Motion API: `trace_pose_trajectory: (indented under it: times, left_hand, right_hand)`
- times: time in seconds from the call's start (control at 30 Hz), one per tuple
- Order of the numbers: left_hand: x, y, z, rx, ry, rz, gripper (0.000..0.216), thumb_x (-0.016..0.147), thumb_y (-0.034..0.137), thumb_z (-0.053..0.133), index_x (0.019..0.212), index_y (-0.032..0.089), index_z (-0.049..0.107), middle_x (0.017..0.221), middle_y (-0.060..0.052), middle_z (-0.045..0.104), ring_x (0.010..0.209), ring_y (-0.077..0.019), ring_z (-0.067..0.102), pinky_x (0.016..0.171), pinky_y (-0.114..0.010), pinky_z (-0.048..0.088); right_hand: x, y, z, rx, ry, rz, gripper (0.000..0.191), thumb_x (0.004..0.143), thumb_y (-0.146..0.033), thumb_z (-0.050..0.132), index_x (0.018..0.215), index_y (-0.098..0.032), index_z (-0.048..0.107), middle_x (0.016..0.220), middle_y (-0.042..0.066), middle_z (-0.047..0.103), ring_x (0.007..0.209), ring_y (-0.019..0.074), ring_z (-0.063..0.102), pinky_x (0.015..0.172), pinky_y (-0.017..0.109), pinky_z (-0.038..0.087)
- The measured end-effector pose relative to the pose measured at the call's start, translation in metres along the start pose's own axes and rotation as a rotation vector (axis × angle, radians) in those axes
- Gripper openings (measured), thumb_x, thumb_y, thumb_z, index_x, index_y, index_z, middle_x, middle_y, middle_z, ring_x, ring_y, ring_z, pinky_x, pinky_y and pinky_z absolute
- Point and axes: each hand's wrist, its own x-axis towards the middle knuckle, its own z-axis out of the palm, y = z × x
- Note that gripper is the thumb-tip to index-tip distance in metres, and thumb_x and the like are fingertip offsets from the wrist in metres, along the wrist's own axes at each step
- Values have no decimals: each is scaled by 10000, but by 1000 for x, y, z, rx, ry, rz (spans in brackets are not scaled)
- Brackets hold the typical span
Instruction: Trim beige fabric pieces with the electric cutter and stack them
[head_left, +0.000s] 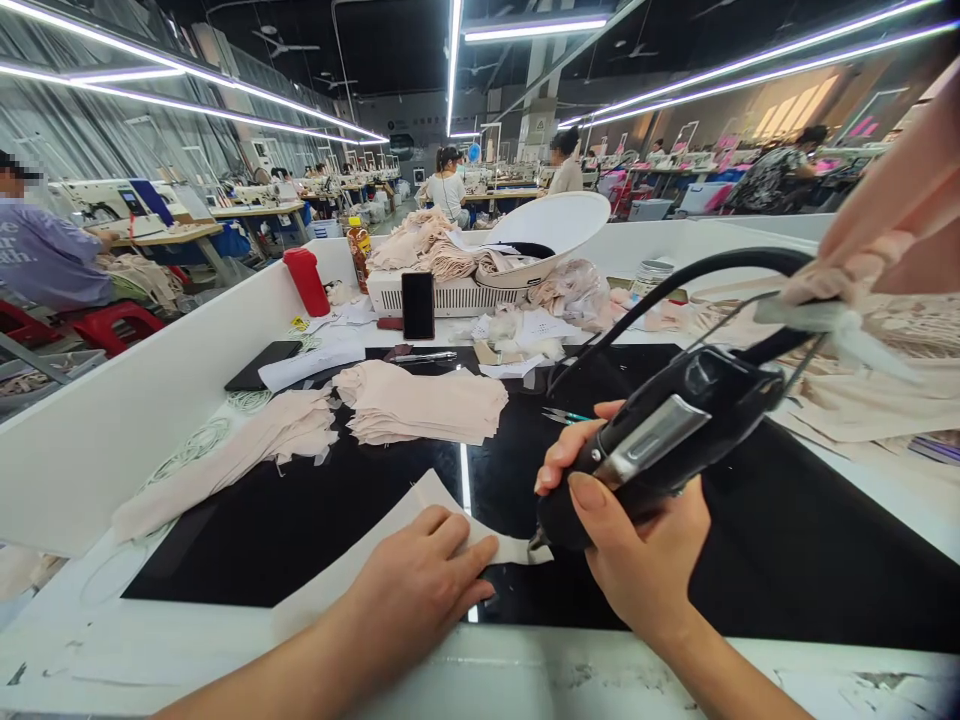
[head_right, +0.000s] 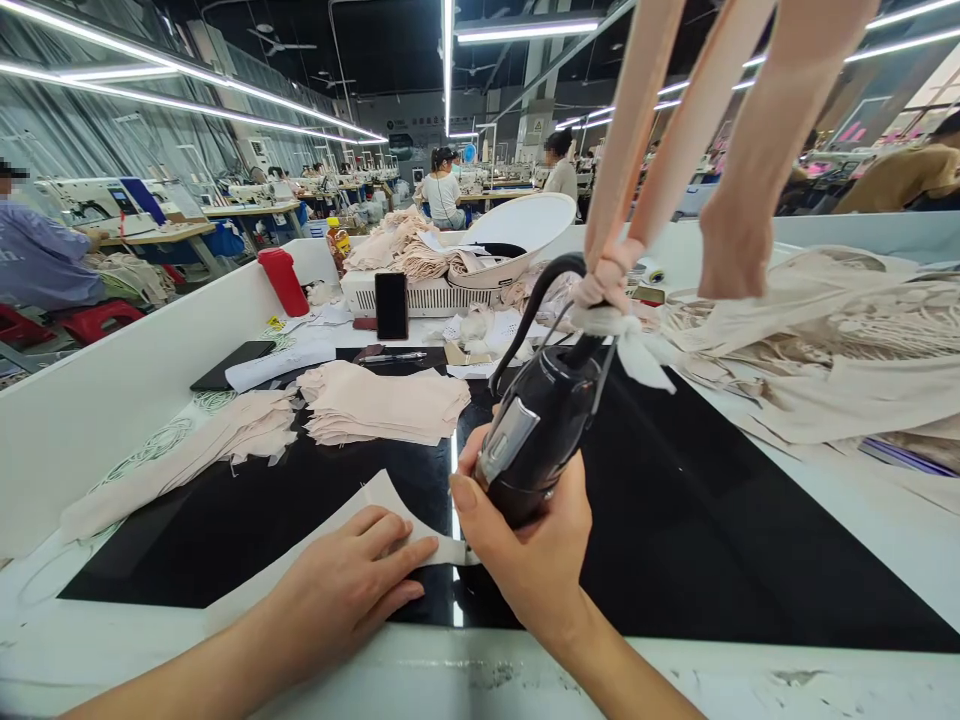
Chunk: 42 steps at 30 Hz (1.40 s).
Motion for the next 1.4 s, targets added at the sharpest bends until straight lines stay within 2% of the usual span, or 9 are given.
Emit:
trace_pose_trajectory:
  times: [0.27, 0.5, 0.67, 0.93, 1.17, 1.4]
  left_hand:
    - [-5, -2, -3, -77, -57, -18, 290, 1045, 272, 650, 1319, 202, 586, 1074, -70, 636, 986, -288, 610, 832, -424, 573]
    - [-4, -2, -2, -64, -54, -9, 328, 1038, 262, 661, 1347, 188, 578, 1111, -84, 633, 1026, -291, 607, 865, -423, 579]
    - [-3, 0, -3, -58, -58, -17, 390, 1023, 274, 696, 1381, 200, 561, 1109, -78, 639, 1034, -284, 610, 889, -413, 573]
    - [-2, 1, -3, -23, -93, -21, 384, 1031, 309, 686, 1379, 206, 564, 1103, -84, 636, 1001, -292, 617, 872, -429, 573]
    - [-3, 1, -3, -10, -103, -14, 360, 1043, 320, 666, 1366, 191, 572, 1077, -85, 632, 993, -292, 616, 858, -420, 572]
    - [-3, 1, -4, -10, -62, -1, 410, 1028, 316, 694, 1391, 183, 558, 1090, -84, 641, 990, -282, 615, 853, -400, 564]
  right_hand:
    - [2, -1, 1, 9, 5, 15, 399, 887, -222, 831, 1224, -276, 624, 907, -14, 698, 661, 133, 662, 573, 272, 600]
    - [7, 4, 15, 37, 30, 15, 344, 880, -257, 826, 1147, -279, 611, 874, -25, 690, 657, 141, 655, 575, 282, 591]
    - [4, 7, 19, 27, -2, 33, 294, 881, -239, 810, 1095, -276, 612, 860, -30, 689, 660, 143, 652, 588, 288, 595]
    - [0, 5, 15, 40, -24, 27, 319, 892, -245, 808, 1139, -277, 609, 875, -25, 689, 667, 142, 643, 586, 286, 583]
    - [5, 5, 21, 42, 26, 42, 378, 876, -242, 806, 1183, -279, 590, 863, -32, 684, 640, 139, 641, 568, 285, 577]
    - [5, 9, 22, -23, 23, 34, 328, 862, -209, 779, 1117, -276, 584, 841, -38, 686, 639, 148, 652, 579, 300, 589]
